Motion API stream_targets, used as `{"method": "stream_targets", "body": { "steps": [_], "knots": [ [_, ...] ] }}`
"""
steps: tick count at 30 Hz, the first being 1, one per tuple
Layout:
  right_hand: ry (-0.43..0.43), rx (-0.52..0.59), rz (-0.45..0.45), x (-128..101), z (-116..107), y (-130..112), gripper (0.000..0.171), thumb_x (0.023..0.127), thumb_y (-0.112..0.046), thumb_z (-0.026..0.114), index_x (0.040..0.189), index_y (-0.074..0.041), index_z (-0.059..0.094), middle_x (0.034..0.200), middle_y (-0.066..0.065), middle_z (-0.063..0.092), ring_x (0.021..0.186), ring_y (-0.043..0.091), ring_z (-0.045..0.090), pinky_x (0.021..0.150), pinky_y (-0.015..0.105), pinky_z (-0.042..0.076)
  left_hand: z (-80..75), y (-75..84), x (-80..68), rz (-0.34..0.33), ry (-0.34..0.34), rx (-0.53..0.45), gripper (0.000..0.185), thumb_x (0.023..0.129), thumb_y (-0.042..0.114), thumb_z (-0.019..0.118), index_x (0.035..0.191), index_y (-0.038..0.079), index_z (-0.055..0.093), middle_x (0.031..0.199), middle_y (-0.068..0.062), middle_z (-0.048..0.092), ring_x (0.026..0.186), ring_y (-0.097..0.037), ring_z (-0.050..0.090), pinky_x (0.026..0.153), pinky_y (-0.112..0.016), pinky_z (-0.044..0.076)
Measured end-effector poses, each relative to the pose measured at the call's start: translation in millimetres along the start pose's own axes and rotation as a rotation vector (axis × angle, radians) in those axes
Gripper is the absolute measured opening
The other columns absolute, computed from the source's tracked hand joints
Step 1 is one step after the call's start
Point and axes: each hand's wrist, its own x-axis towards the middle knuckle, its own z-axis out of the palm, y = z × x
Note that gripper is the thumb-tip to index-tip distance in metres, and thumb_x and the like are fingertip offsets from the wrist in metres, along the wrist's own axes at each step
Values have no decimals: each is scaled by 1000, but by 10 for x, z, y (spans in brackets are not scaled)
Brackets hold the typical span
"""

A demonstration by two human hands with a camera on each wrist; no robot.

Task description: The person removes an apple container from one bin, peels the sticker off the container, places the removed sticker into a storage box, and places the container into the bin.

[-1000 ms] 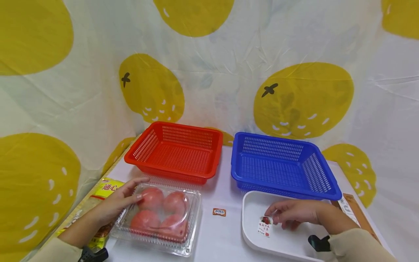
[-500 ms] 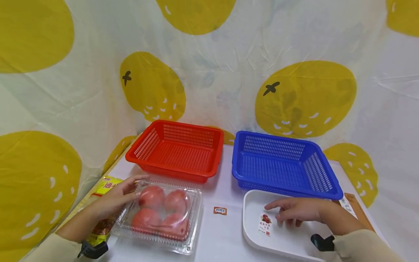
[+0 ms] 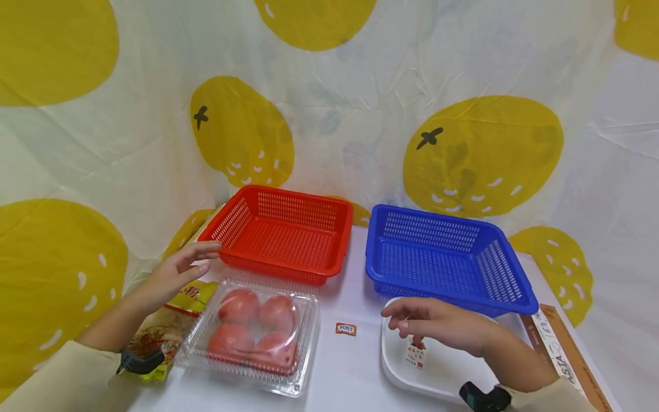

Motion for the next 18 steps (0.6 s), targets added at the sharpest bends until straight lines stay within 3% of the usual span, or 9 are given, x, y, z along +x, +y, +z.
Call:
{"method": "stream_targets", "body": {
  "steps": [4, 7, 12, 15, 18],
  "knots": [
    [161, 49, 28, 172, 244, -132, 43, 112, -19, 53, 152, -2, 53, 144, 24, 57, 124, 31, 62, 95, 42, 59, -86, 35, 89, 31, 88, 79, 45, 108, 9, 63, 151, 0, 54, 148, -20, 57, 131, -30, 58, 102, -17, 49],
    [301, 84, 60, 346, 485, -195, 49, 110, -25, 59, 153, -3, 51, 149, 21, 55, 130, 34, 58, 97, 42, 59, -163, 38, 158, 32, 148, 148, 44, 107, 13, 65, 149, 1, 57, 151, -16, 56, 138, -38, 51, 106, -17, 45],
    [475, 216, 102, 642, 894, -227, 53, 109, -29, 61, 155, -6, 46, 155, 22, 49, 133, 38, 53, 95, 39, 58, -269, 2, 244, -41, 192, 202, 48, 108, 19, 65, 152, 5, 54, 163, -15, 44, 149, -40, 42, 114, -42, 48],
    [535, 319, 85, 788, 1076, -220, 54, 110, -27, 58, 157, -7, 41, 158, 25, 44, 131, 38, 53, 98, 41, 56, -296, -60, 293, -88, 204, 166, 51, 109, 20, 64, 155, 3, 51, 166, -17, 37, 150, -45, 39, 114, -58, 44],
    [576, 347, 44, 911, 1210, -190, 56, 109, -25, 59, 158, -8, 39, 159, 27, 41, 128, 39, 56, 99, 42, 56, -305, -141, 332, -121, 221, 94, 53, 110, 21, 62, 156, 2, 48, 168, -19, 34, 152, -48, 34, 116, -67, 38]
  ]
}}
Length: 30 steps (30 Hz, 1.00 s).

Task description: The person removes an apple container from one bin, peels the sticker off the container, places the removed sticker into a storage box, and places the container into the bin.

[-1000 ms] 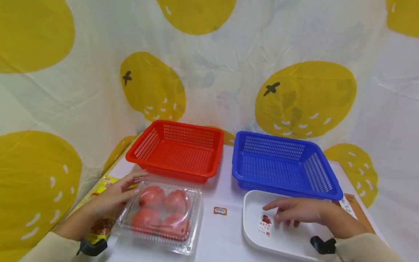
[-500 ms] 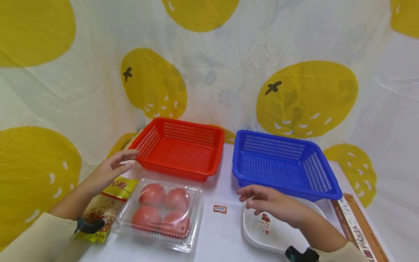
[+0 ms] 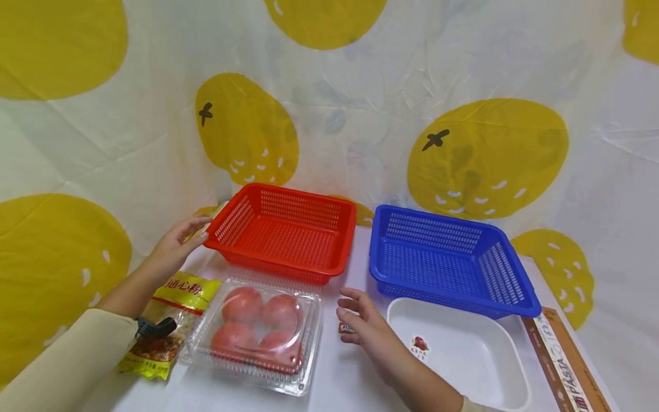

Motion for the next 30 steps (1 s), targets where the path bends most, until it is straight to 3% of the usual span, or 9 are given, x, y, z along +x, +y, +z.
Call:
{"method": "stream_targets", "body": {
  "steps": [4, 9, 15, 18, 21, 25, 30],
  "knots": [
    [55, -47, -56, 59, 170, 136, 60, 105, -21, 66, 159, -14, 42, 161, 25, 41, 129, 35, 57, 96, 41, 56, 14, -99, 38, -39, 8, -113, 55, 111, 23, 59, 158, 0, 43, 171, -20, 30, 155, -50, 26, 119, -74, 27],
    [104, -34, -73, 141, 364, 306, 66, 102, -19, 70, 160, -15, 40, 162, 21, 40, 133, 35, 53, 94, 41, 57, 13, -225, 37, -80, -21, -192, 57, 112, 26, 57, 159, 0, 37, 169, -21, 33, 155, -46, 33, 121, -65, 31],
    [51, -22, -133, 196, 536, 445, 70, 105, -18, 67, 164, -9, 31, 161, 32, 36, 133, 41, 56, 100, 47, 56, 68, -353, 90, -117, -71, -202, 57, 113, 28, 55, 162, 5, 36, 169, -22, 30, 146, -47, 43, 119, -63, 36],
    [52, -62, -164, 228, 598, 470, 69, 106, -21, 66, 164, -11, 30, 159, 31, 39, 135, 43, 54, 109, 52, 49, 110, -372, 116, -125, -86, -192, 57, 114, 29, 52, 164, 6, 35, 168, -23, 30, 140, -45, 48, 117, -65, 38],
    [51, -49, -173, 271, 638, 498, 68, 106, -21, 65, 165, -13, 31, 162, 27, 38, 146, 45, 43, 119, 59, 36, 148, -381, 124, -148, -97, -185, 57, 114, 30, 52, 164, 6, 35, 164, -25, 34, 137, -43, 49, 116, -65, 40],
    [45, -33, -199, 302, 664, 551, 70, 105, -18, 66, 165, -12, 30, 166, 26, 36, 154, 44, 34, 123, 61, 26, 182, -416, 129, -153, -118, -180, 58, 115, 28, 52, 164, 4, 33, 165, -25, 33, 143, -44, 43, 118, -66, 37],
    [36, -69, -222, 275, 699, 556, 78, 103, -19, 68, 168, -13, 25, 166, 27, 35, 151, 44, 37, 121, 63, 29, 192, -429, 137, -133, -117, -158, 58, 115, 25, 51, 165, 5, 31, 166, -25, 30, 146, -47, 38, 118, -69, 36]
  ]
}}
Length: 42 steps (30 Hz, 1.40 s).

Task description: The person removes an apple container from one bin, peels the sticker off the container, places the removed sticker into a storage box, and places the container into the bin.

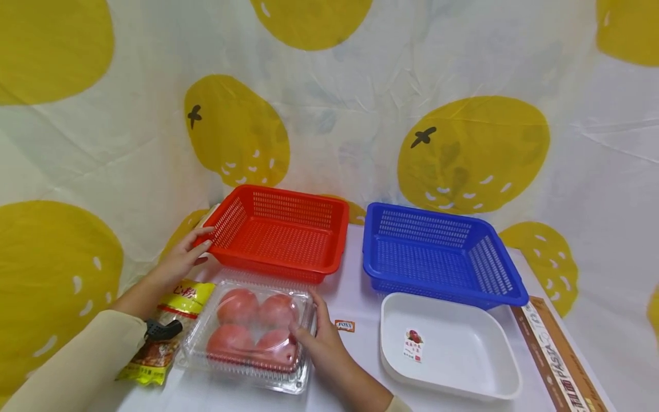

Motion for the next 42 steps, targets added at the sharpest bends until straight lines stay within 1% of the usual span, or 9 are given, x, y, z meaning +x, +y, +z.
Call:
{"method": "stream_targets", "body": {
  "steps": [7, 12, 19, 22, 26, 28, 31, 38, 42],
  "knots": [
    [20, 13, 33, 6, 63, -76, 89, 95, -18, 72, 169, -14, 22, 171, 22, 26, 155, 45, 26, 123, 66, 19, -24, 6, -4, -30, -16, -3, 61, 115, 29, 51, 167, 8, 29, 167, -26, 30, 148, -48, 36, 119, -69, 34],
    [19, 46, 90, -2, 88, -166, 91, 94, -16, 70, 170, -17, 19, 171, 23, 23, 154, 45, 27, 122, 65, 24, -33, -8, 3, -33, -35, -4, 61, 115, 31, 50, 167, 8, 28, 166, -27, 31, 147, -48, 36, 118, -70, 34],
    [-8, 140, 172, 39, 113, -386, 87, 95, -11, 65, 170, -23, 21, 177, 19, 9, 160, 44, 11, 125, 68, 19, -32, 50, -14, -27, -42, 10, 60, 115, 28, 51, 166, 6, 29, 164, -27, 32, 147, -47, 36, 119, -69, 34],
    [-41, 217, 191, 53, 106, -438, 85, 97, -10, 63, 169, -25, 21, 175, 16, 11, 156, 41, 23, 121, 57, 34, -39, 64, -28, -26, -48, 23, 61, 115, 30, 51, 166, 6, 29, 164, -27, 32, 147, -48, 36, 118, -70, 34],
    [-61, 315, 219, 53, 88, -448, 83, 98, -10, 62, 168, -27, 20, 174, 15, 11, 142, 37, 43, 101, 43, 54, -44, 74, -40, -38, -58, 29, 63, 114, 33, 51, 167, 8, 28, 165, -27, 32, 148, -49, 35, 118, -71, 34],
    [-56, 335, 222, 48, 80, -439, 83, 98, -10, 62, 168, -27, 21, 174, 15, 7, 139, 36, 46, 96, 41, 56, -49, 70, -38, -46, -57, 27, 63, 114, 35, 52, 167, 9, 28, 165, -26, 32, 148, -49, 34, 118, -71, 34],
    [-43, 356, 218, 44, 74, -417, 84, 97, -8, 64, 168, -25, 22, 175, 15, 5, 136, 34, 50, 95, 41, 57, -55, 56, -28, -45, -56, 32, 63, 114, 35, 52, 166, 9, 29, 165, -27, 32, 148, -49, 35, 117, -71, 35],
    [-6, 402, 225, 58, 50, -387, 83, 93, -5, 65, 166, -21, 29, 172, 16, 12, 116, 29, 63, 87, 40, 61, -57, 30, -20, -22, -58, 27, 61, 114, 31, 52, 166, 7, 30, 163, -28, 34, 146, -49, 36, 117, -72, 35],
    [8, 386, 244, 47, -5, -399, 82, 92, -6, 65, 166, -22, 31, 173, 15, 13, 129, 34, 54, 93, 43, 57, -42, 37, -13, -27, -63, 24, 62, 114, 31, 53, 166, 8, 29, 163, -27, 35, 147, -48, 36, 117, -72, 35]
  ]
}}
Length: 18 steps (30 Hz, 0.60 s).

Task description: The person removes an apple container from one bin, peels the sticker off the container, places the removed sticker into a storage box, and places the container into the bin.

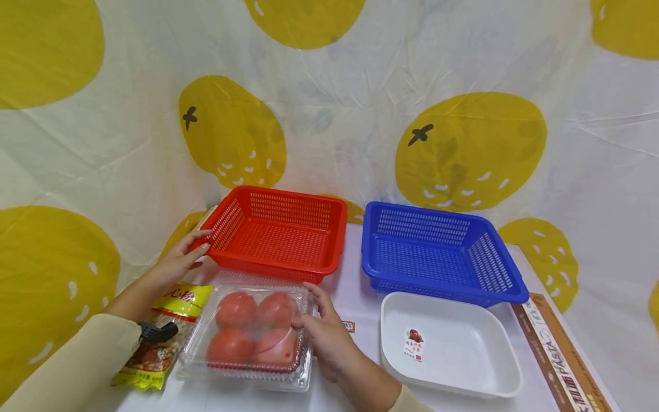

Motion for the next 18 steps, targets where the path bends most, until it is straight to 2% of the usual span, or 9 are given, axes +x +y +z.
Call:
{"method": "stream_targets", "body": {
  "steps": [3, 5, 11, 13, 18],
  "knots": [
    [0, -10, 5, -26, -48, -39, 81, 93, -6, 63, 165, -23, 30, 173, 14, 16, 141, 38, 42, 101, 45, 51, -5, 2, -8, -10, -5, 6, 63, 114, 33, 53, 166, 9, 29, 164, -26, 34, 147, -48, 36, 117, -71, 36],
    [1, -6, 8, -64, -92, -80, 79, 94, -5, 62, 164, -25, 30, 171, 13, 20, 144, 38, 38, 104, 46, 47, 0, -8, -4, -22, -9, 9, 64, 113, 35, 54, 167, 11, 29, 165, -25, 33, 148, -47, 35, 117, -71, 36],
    [35, 18, 7, -224, -235, -289, 75, 94, -1, 59, 160, -26, 34, 155, 18, 34, 134, 34, 47, 103, 45, 47, 9, -30, 16, -34, -9, -2, 65, 113, 35, 55, 168, 13, 28, 166, -24, 33, 150, -47, 35, 118, -71, 34],
    [53, 12, 11, -281, -288, -379, 75, 94, -2, 58, 161, -27, 33, 155, 18, 32, 136, 35, 45, 103, 45, 48, 8, -29, 23, -34, -11, -15, 65, 113, 35, 54, 168, 13, 27, 166, -25, 33, 150, -47, 35, 118, -71, 33],
    [79, -26, 31, -369, -423, -626, 74, 99, -5, 54, 164, -30, 28, 169, 13, 18, 149, 40, 28, 108, 49, 46, 4, -13, 16, -61, -4, -17, 64, 114, 35, 52, 168, 16, 25, 167, -24, 32, 149, -47, 36, 118, -70, 35]
  ]
}}
